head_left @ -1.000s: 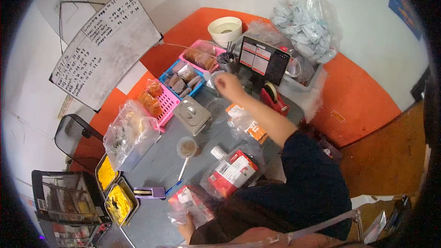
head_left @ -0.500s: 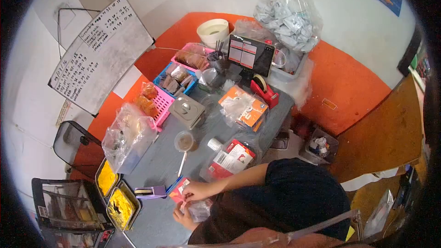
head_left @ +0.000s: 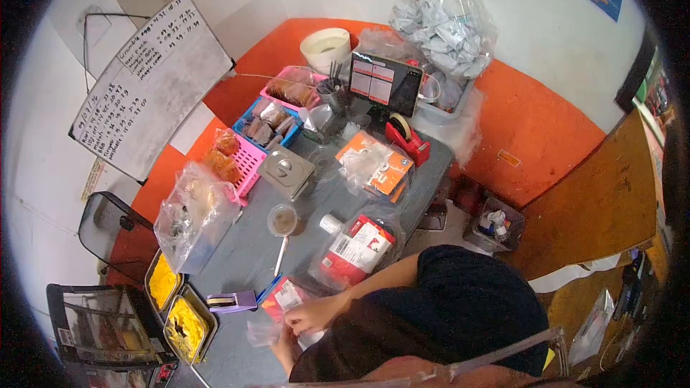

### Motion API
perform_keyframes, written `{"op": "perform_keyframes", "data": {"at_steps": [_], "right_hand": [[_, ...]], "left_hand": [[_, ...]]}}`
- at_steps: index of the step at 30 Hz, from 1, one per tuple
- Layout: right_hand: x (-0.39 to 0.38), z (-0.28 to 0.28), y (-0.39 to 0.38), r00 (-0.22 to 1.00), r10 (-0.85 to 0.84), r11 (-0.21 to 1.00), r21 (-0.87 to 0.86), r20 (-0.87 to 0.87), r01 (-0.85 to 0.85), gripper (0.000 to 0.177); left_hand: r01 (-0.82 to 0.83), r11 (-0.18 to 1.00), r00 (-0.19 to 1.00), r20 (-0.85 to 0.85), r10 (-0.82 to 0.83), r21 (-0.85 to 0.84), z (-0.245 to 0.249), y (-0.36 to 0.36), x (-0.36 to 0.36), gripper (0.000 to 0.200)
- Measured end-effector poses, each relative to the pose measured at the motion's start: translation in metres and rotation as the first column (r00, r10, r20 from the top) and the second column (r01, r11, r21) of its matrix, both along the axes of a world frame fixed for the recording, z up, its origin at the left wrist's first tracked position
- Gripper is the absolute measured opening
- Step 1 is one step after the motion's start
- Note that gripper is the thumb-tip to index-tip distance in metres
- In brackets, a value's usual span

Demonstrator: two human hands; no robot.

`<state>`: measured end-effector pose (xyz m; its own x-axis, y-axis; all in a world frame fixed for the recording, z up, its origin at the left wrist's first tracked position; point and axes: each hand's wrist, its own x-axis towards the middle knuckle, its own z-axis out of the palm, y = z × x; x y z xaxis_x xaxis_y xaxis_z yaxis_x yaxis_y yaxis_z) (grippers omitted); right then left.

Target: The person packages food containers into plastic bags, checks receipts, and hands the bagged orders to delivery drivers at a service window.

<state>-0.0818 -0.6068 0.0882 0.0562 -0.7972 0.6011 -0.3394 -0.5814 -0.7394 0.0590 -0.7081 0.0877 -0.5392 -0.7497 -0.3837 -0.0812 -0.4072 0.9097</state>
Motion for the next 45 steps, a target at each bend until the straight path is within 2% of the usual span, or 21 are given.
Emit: {"op": "perform_keyframes", "data": {"at_steps": [1,3,5,6,7,8,9,10,14,16,20,23,25,28,32,34,38,40,41,43,45], "right_hand": [[0.002,-0.004,-0.002,0.999,-0.025,1.0,0.013,-0.023,0.025,0.013],[0.005,-0.006,-0.003,0.998,-0.044,0.999,0.027,-0.044,0.045,0.013],[0.005,0.0,-0.001,0.913,-0.035,0.959,0.271,0.406,-0.084,0.014],[0.003,0.0,0.0,0.913,-0.031,0.958,0.273,0.407,-0.089,0.014],[0.002,0.001,0.001,0.792,-0.099,0.906,0.384,0.602,-0.178,0.016],[0.002,0.0,0.002,0.631,-0.197,0.838,0.463,0.75,-0.288,0.018],[0.001,-0.003,-0.001,0.604,-0.18,0.829,0.45,0.776,-0.332,0.025],[0.001,-0.005,-0.002,0.605,-0.179,0.827,0.452,0.776,-0.334,0.025],[0.001,-0.004,-0.001,0.597,-0.165,0.776,0.477,0.785,-0.413,0.028],[0.001,-0.004,0.0,0.589,-0.159,0.777,0.469,0.792,-0.421,0.028],[0.003,-0.011,-0.003,0.567,-0.212,0.798,0.476,0.796,-0.369,0.028],[0.002,-0.011,-0.004,0.584,-0.227,0.808,0.485,0.78,-0.334,0.028],[0.0,-0.009,-0.002,0.594,-0.218,0.811,0.482,0.774,-0.331,0.028],[0.0,-0.006,0.001,0.634,-0.159,0.797,0.477,0.757,-0.369,0.026],[0.002,-0.007,0.002,0.625,-0.167,0.812,0.466,0.763,-0.352,0.023],[0.001,-0.01,0.0,0.629,-0.163,0.818,0.46,0.761,-0.345,0.022],[0.002,-0.011,-0.001,0.631,-0.219,0.82,0.491,0.744,-0.294,0.022],[0.003,-0.007,0.001,0.65,-0.216,0.825,0.493,0.728,-0.278,0.023],[0.003,-0.005,0.003,0.651,-0.203,0.822,0.488,0.731,-0.292,0.022],[0.003,-0.006,0.004,0.652,-0.191,0.817,0.487,0.734,-0.309,0.022],[0.002,-0.006,0.004,0.636,-0.141,0.826,0.445,0.759,-0.348,0.025]], "left_hand": [[-0.033,0.992,0.999,-0.011,0.035,0.12,-0.002,0.0,0.003,0.016],[-0.08,0.983,0.994,-0.056,0.091,0.166,0.002,0.008,0.001,0.015],[-0.127,0.969,0.983,-0.105,0.151,0.212,0.002,0.015,0.0,0.015],[0.061,0.984,0.95,-0.314,-0.005,0.169,-0.003,0.016,0.001,0.016],[0.236,0.968,0.851,-0.5,-0.162,0.089,-0.008,0.017,0.001,0.016],[0.233,0.968,0.852,-0.499,-0.158,0.091,-0.012,0.02,0.002,0.016],[0.146,0.988,0.875,-0.473,-0.105,0.051,-0.015,0.022,0.003,0.016],[0.058,0.998,0.892,-0.449,-0.049,0.008,-0.019,0.024,0.003,0.017],[-0.069,0.995,0.921,-0.387,0.037,-0.069,-0.029,0.024,0.002,0.018],[-0.164,0.97,0.936,-0.34,0.096,-0.178,-0.02,0.033,-0.004,0.026],[-0.155,0.974,0.949,-0.301,0.099,-0.166,-0.03,0.028,-0.002,0.024],[-0.033,0.997,0.952,-0.305,0.012,-0.064,-0.034,0.026,-0.004,0.022],[-0.05,0.973,0.968,-0.252,-0.009,-0.226,-0.005,0.042,-0.014,0.019],[-0.133,0.931,0.969,-0.243,0.049,-0.341,-0.017,0.039,-0.01,0.018],[-0.058,0.978,0.973,-0.232,0.01,-0.199,-0.015,0.037,-0.008,0.017],[-0.191,0.933,0.971,-0.198,0.134,-0.306,-0.017,0.041,-0.008,0.02],[-0.241,0.946,0.959,-0.203,0.198,-0.217,-0.015,0.048,-0.009,0.024],[-0.197,0.917,0.969,-0.214,0.126,-0.347,-0.033,0.034,-0.002,0.025],[-0.198,0.917,0.968,-0.215,0.129,-0.346,-0.035,0.033,-0.001,0.025],[-0.157,0.984,0.941,-0.315,0.122,-0.088,-0.02,0.037,-0.004,0.025],[-0.146,0.978,0.951,-0.292,0.097,-0.148,-0.022,0.034,-0.002,0.025]]}}
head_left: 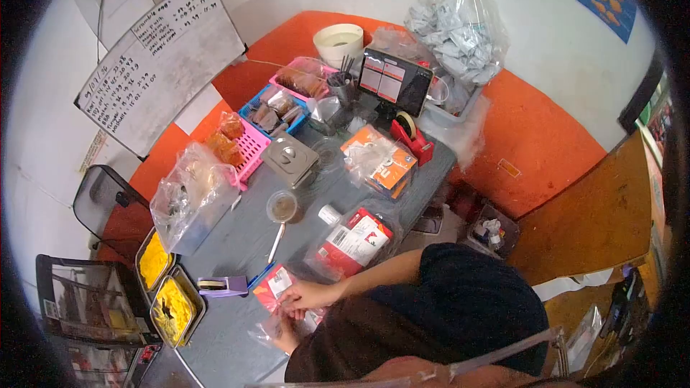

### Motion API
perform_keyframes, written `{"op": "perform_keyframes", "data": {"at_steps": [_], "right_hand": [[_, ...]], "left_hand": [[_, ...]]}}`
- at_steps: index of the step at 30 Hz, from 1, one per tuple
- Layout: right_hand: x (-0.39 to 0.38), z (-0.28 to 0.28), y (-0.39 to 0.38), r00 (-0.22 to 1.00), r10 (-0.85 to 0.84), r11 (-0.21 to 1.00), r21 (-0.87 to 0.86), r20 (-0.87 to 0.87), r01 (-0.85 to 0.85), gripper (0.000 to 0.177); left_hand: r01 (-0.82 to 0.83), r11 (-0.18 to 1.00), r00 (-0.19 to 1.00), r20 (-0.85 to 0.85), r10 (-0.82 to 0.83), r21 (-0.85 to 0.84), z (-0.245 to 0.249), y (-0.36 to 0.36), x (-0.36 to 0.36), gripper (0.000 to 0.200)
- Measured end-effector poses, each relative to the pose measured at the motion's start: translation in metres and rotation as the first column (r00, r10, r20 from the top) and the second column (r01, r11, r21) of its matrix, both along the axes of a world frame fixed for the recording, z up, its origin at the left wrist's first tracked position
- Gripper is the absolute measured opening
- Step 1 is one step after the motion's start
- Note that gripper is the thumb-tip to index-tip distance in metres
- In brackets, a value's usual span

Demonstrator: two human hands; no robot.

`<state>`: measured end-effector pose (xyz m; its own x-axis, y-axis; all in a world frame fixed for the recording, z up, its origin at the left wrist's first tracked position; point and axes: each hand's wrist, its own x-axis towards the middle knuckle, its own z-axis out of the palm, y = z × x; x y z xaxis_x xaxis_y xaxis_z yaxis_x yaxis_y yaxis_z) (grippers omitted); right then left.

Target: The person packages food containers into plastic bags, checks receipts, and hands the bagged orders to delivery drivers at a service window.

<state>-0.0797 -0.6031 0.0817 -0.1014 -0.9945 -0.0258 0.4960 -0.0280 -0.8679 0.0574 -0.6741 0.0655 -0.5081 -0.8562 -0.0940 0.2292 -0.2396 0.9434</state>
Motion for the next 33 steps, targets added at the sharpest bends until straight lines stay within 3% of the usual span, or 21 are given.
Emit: {"op": "perform_keyframes", "data": {"at_steps": [5,12,13,14,15,17,19,21,25,27,31,33], "right_hand": [[-0.002,0.009,0.002,1.0,-0.029,0.998,0.051,-0.002,0.029,0.022],[-0.002,0.015,0.002,0.999,-0.032,0.995,0.092,-0.026,0.035,0.019],[0.0,0.014,0.003,1.0,-0.022,0.995,0.101,-0.022,0.024,0.02],[-0.001,0.013,0.004,1.0,0.01,0.997,0.073,-0.021,-0.009,0.023],[-0.002,0.015,0.004,1.0,0.028,0.996,0.08,-0.013,-0.027,0.023],[-0.002,0.017,0.004,0.997,0.042,0.997,0.07,-0.066,-0.038,0.024],[-0.001,0.013,0.003,0.998,0.031,0.996,0.082,-0.052,-0.027,0.025],[0.0,0.011,0.002,1.0,-0.006,0.997,0.078,-0.014,0.007,0.023],[0.001,0.009,-0.001,0.998,-0.054,0.989,0.138,0.021,0.05,0.018],[0.002,0.01,-0.001,0.891,-0.146,0.981,0.052,-0.43,0.186,0.01],[0.001,0.024,0.006,0.93,-0.198,0.978,-0.126,-0.311,0.166,0.006],[-0.006,0.024,0.013,0.937,-0.124,0.991,-0.096,-0.328,0.097,0.006]], "left_hand": [[-0.078,0.995,0.986,0.142,0.086,-0.056,0.009,0.01,-0.004,0.026],[-0.08,0.997,0.979,0.187,0.078,0.002,0.01,0.009,-0.005,0.026],[-0.067,0.997,0.983,0.175,0.059,0.04,0.011,0.009,-0.002,0.027],[0.059,0.986,0.998,0.014,-0.062,0.153,0.001,0.002,0.001,0.026],[0.04,0.986,0.999,0.022,-0.044,0.161,0.001,0.001,0.005,0.026],[0.009,1.0,0.991,0.134,-0.01,0.007,0.002,-0.001,0.004,0.026],[-0.01,1.0,0.989,0.15,0.007,0.02,0.007,0.003,0.003,0.03],[-0.001,0.994,1.0,-0.004,0.001,0.105,0.008,0.007,0.0,0.03],[-0.016,0.999,0.998,0.069,0.013,0.047,0.011,0.011,-0.005,0.028],[-0.088,0.995,0.993,0.084,0.083,0.053,0.017,0.019,-0.01,0.023],[-0.088,0.99,0.983,0.154,0.105,-0.112,0.01,0.007,-0.008,0.019],[-0.19,0.981,0.976,0.119,0.185,0.031,0.026,0.008,-0.01,0.019]]}}
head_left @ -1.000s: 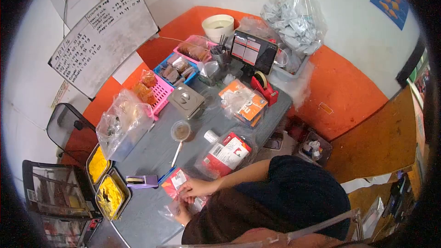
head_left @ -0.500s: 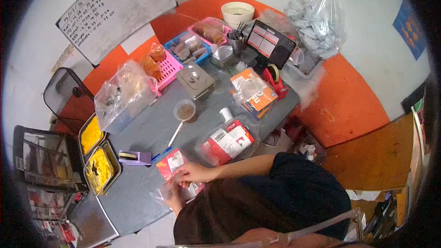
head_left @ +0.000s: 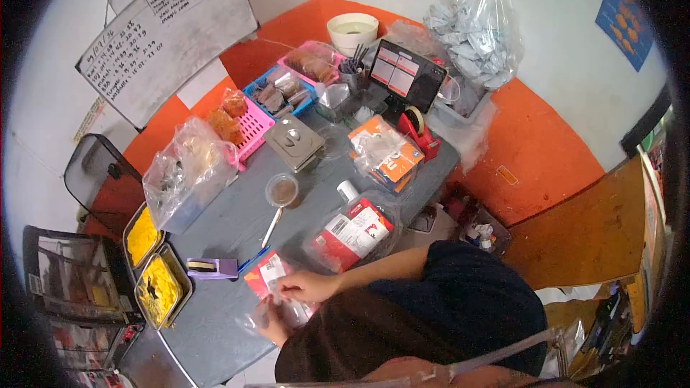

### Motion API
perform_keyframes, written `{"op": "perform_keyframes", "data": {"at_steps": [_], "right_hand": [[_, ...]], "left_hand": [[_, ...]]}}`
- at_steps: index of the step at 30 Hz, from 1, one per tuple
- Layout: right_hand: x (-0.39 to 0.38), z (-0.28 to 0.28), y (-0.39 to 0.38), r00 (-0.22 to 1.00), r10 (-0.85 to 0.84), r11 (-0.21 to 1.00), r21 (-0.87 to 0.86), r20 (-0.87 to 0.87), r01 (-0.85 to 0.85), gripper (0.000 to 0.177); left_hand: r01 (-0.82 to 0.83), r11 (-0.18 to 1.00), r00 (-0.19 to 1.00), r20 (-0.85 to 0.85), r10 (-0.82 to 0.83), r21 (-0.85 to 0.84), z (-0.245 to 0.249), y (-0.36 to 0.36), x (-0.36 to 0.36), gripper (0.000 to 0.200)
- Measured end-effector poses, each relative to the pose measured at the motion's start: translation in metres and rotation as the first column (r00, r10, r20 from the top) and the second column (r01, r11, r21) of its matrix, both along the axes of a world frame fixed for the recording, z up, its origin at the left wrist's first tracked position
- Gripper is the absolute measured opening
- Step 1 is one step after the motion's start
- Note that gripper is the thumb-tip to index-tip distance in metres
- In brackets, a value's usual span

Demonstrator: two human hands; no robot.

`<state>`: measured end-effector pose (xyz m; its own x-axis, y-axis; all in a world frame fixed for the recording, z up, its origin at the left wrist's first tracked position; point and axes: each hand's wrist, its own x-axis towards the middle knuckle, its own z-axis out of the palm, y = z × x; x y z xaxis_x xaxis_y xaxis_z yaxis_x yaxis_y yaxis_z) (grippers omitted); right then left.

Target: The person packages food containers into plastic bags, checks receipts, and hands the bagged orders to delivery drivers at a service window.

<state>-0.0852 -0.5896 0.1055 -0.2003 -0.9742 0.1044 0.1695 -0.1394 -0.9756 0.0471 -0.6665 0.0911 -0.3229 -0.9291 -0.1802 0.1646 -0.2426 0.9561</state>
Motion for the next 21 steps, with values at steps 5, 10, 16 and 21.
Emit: {"op": "perform_keyframes", "data": {"at_steps": [5,10,16,21], "right_hand": [[-0.032,0.028,0.027,0.981,0.082,0.992,0.113,-0.178,-0.062,0.007],[-0.191,0.062,0.089,0.805,-0.497,0.859,-0.049,-0.325,0.51,0.012],[-0.403,0.031,0.141,-0.081,-0.325,0.458,-0.231,-0.942,0.858,0.024],[-0.446,-0.023,0.14,-0.03,0.109,0.442,0.022,-0.994,0.897,0.032]], "left_hand": [[-0.013,0.999,0.996,0.092,0.017,-0.045,-0.011,-0.003,-0.001,0.02],[-0.034,0.999,0.988,0.149,0.04,-0.042,-0.025,-0.012,0.009,0.019],[-0.086,0.992,0.954,0.281,0.109,-0.091,-0.034,-0.019,-0.008,0.019],[-0.145,0.983,0.922,0.345,0.176,-0.114,-0.035,-0.021,-0.019,0.02]]}}
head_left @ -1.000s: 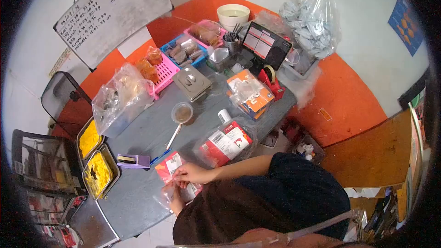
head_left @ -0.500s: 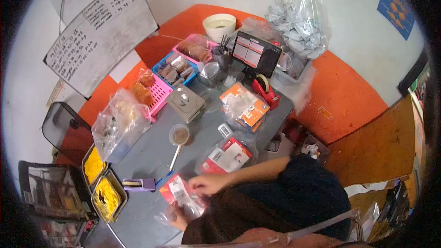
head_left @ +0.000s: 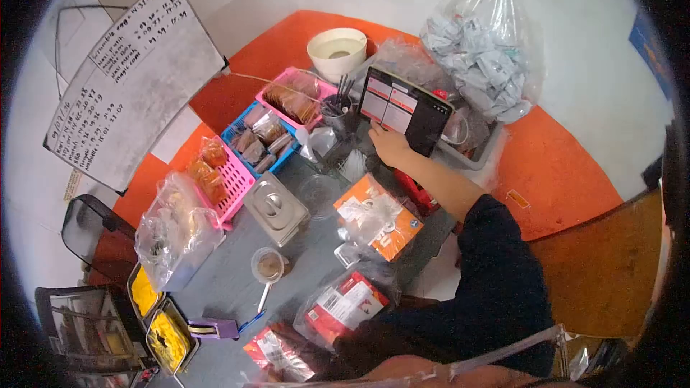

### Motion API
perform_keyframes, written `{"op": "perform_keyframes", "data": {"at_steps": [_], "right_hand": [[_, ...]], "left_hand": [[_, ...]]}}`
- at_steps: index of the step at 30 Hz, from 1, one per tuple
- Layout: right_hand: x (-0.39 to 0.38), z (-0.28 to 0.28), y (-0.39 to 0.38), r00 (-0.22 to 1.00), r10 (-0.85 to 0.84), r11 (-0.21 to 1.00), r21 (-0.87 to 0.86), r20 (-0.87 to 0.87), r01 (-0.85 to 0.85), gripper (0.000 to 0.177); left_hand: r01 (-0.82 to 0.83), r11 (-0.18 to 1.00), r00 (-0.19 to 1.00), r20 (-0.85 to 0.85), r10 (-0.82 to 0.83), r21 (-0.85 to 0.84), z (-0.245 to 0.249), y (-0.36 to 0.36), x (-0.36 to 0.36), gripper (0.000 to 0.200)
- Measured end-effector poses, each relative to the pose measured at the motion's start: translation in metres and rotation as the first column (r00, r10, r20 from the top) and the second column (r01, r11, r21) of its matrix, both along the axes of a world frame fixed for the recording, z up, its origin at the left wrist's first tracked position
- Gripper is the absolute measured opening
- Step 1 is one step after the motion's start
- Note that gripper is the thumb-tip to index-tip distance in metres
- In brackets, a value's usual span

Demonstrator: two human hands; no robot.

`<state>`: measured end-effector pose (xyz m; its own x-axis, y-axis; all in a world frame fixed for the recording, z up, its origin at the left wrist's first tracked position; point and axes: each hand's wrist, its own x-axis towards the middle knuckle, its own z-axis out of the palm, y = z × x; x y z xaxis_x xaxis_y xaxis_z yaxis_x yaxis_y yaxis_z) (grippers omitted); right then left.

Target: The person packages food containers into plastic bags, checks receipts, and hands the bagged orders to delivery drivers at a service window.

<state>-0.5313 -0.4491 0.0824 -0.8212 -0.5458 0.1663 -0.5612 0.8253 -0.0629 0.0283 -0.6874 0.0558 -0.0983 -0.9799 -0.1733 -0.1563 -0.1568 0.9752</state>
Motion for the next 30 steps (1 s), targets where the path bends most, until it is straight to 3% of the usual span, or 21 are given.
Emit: {"op": "perform_keyframes", "data": {"at_steps": [2,8,14,30], "right_hand": [[-0.009,-0.011,-0.001,0.999,-0.054,0.995,0.083,-0.002,0.054,0.035],[-0.018,-0.009,-0.002,0.996,-0.087,0.99,0.115,0.017,0.085,0.035],[-0.022,-0.019,-0.005,1.0,-0.03,0.999,0.033,0.008,0.03,0.033],[-0.024,-0.019,-0.001,0.996,-0.048,0.998,0.039,0.074,0.045,0.027]], "left_hand": [[-0.012,1.0,1.0,0.017,0.012,-0.005,-0.002,0.0,-0.001,0.02],[-0.046,0.999,0.999,0.029,0.047,-0.006,-0.003,0.001,-0.001,0.021],[-0.055,0.998,0.998,0.026,0.055,-0.025,-0.006,0.004,0.004,0.021],[-0.087,0.994,0.996,0.002,0.088,-0.061,-0.012,0.005,0.023,0.023]]}}
